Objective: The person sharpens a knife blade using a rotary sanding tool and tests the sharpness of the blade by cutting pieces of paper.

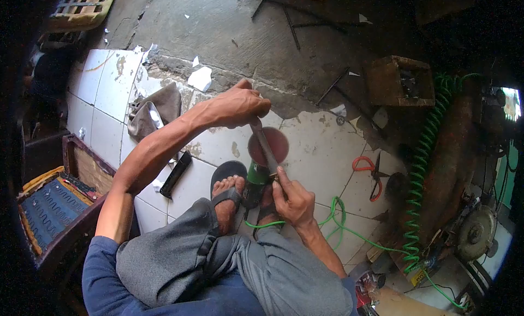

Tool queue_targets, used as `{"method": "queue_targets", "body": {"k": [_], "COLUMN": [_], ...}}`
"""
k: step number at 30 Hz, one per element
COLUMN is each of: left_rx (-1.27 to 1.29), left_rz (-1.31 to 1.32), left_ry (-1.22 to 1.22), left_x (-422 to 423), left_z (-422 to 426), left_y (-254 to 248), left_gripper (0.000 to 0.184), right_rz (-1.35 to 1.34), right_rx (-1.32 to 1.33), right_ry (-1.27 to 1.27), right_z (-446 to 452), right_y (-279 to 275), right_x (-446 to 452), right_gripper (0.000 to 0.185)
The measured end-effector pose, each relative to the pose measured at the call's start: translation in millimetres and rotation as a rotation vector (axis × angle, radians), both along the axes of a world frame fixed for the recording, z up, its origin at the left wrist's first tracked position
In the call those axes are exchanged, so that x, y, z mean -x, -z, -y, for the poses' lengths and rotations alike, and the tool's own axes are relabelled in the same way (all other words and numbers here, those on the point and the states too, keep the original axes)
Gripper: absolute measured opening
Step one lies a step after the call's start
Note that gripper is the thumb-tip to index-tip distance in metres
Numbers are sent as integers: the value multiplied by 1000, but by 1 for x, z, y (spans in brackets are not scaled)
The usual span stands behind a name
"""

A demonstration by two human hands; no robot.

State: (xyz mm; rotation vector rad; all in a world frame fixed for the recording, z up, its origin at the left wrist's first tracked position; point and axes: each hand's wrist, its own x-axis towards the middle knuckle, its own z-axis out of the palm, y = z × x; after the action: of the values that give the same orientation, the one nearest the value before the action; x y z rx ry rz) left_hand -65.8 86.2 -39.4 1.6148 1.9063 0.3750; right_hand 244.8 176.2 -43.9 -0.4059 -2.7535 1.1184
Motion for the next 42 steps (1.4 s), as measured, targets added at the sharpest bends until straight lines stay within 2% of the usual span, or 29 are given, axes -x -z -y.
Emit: {"method": "queue_targets", "body": {"k": [7,10,13,15,21,28,31,33,37,42], "left_rx": [-13,-90,-70,37,38,82,82,103,137,176], "left_rz": [-46,-51,-65,-71,-41,-52,-48,-38,-59,-91], "left_ry": [-2,-14,-19,-23,-49,-50,-47,-63,-65,-66], "left_x": [8,15,18,20,31,42,47,51,58,75], "left_z": [2,3,3,0,-2,-5,-7,-10,-15,-31], "left_y": [8,19,17,8,6,12,10,11,14,9], "left_gripper": [15,20,22,14,12,11,11,19,13,20], "right_rz": [-103,-101,-94,-88,-96,35,44,50,66,37], "right_rx": [-38,-50,-61,-70,-73,-59,-66,-67,-84,-91], "right_ry": [31,37,40,38,60,56,61,63,68,72], "right_z": [2,3,4,4,4,4,3,2,-1,-6], "right_y": [12,12,11,11,11,1,-1,-1,-1,2], "right_x": [10,16,21,25,38,51,57,61,70,88], "right_gripper": [49,49,49,50,48,46,45,44,44,42]}}
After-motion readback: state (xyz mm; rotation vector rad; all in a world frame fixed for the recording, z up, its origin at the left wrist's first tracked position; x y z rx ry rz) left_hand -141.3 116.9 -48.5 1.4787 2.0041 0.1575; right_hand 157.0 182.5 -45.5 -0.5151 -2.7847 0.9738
